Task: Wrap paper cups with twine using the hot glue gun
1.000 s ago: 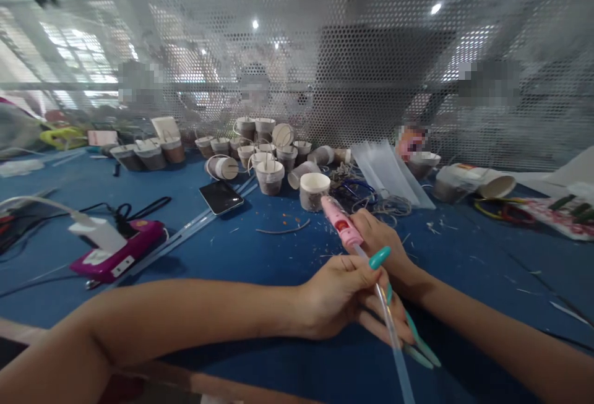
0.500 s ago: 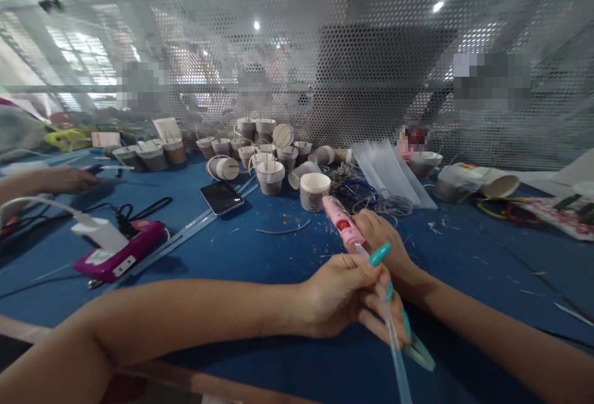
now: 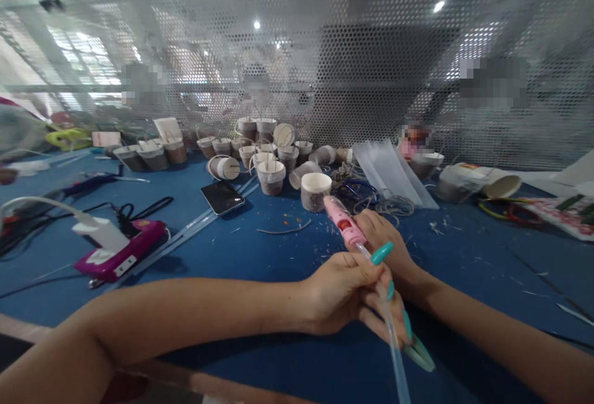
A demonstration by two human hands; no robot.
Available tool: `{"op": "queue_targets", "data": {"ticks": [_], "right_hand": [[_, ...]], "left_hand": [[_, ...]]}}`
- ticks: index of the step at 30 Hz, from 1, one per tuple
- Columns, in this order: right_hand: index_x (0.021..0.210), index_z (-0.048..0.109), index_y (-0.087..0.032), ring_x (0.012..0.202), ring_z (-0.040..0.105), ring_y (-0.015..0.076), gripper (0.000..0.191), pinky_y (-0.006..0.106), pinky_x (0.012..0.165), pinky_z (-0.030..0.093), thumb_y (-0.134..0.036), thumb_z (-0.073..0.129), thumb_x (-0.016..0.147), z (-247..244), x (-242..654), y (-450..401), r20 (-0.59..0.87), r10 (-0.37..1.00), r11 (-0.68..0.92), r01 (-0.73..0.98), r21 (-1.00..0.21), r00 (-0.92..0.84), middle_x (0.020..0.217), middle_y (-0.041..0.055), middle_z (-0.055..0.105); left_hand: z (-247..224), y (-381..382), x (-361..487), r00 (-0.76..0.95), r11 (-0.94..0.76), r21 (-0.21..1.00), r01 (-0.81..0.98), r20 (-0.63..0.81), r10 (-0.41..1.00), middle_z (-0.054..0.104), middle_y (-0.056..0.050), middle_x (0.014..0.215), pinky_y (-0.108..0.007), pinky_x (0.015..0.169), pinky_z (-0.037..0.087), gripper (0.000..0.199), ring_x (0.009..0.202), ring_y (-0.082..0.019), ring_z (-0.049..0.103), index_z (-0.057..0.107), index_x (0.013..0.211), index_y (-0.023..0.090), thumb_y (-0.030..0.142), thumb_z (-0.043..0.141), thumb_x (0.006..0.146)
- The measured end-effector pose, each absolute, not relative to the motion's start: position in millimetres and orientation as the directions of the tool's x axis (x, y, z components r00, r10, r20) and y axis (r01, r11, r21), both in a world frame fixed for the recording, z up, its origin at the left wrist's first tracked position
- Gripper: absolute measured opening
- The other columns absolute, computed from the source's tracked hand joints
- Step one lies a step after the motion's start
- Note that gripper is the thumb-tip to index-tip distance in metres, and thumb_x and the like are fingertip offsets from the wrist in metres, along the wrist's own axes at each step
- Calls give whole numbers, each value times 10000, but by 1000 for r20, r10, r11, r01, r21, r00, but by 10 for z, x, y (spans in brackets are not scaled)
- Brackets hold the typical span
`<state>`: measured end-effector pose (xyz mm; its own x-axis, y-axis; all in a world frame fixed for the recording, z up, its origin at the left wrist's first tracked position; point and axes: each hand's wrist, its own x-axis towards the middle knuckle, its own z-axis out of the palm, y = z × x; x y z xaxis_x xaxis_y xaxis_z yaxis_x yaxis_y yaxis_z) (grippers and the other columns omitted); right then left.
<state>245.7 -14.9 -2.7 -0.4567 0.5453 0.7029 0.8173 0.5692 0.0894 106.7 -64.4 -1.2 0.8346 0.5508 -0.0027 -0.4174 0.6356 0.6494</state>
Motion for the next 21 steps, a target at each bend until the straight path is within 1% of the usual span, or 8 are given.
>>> {"op": "queue_targets", "data": {"ticks": [4, 10, 17, 21], "right_hand": [[712, 428, -213, 635, 489, 183, 128, 278, 601, 393, -166, 403, 828, -27, 2431, -144, 706, 536, 569, 816, 103, -463, 673, 38, 507], [720, 441, -209, 625, 482, 178, 130, 275, 591, 390, -171, 394, 835, -25, 2428, -130, 720, 509, 592, 799, 104, -471, 676, 32, 493], [706, 436, -206, 608, 471, 163, 156, 264, 553, 380, -172, 396, 854, 1, 2407, -133, 717, 504, 640, 766, 65, -482, 666, 19, 472], [704, 427, -209, 617, 469, 167, 192, 268, 559, 386, -185, 368, 885, -8, 2372, -129, 739, 471, 638, 764, 92, -482, 666, 24, 466]], "left_hand": [[-16, -642, 1070, 832, 639, 654, -406, -24, 554, 660, -52, 589, -246, 451, 527, 318, 481, -175, 661, 552, 699, 116, 401, 649, 799], [-24, -642, 1066, 806, 640, 643, -422, -57, 589, 651, -63, 564, -277, 421, 542, 284, 474, -187, 653, 564, 665, 109, 347, 619, 810], [-33, -643, 1074, 816, 644, 622, -447, -11, 577, 659, -63, 581, -281, 416, 538, 278, 468, -184, 645, 577, 683, 107, 355, 642, 788], [-49, -640, 1072, 823, 646, 614, -453, 9, 568, 662, -63, 588, -285, 395, 524, 290, 467, -199, 650, 578, 684, 106, 369, 658, 775]]}}
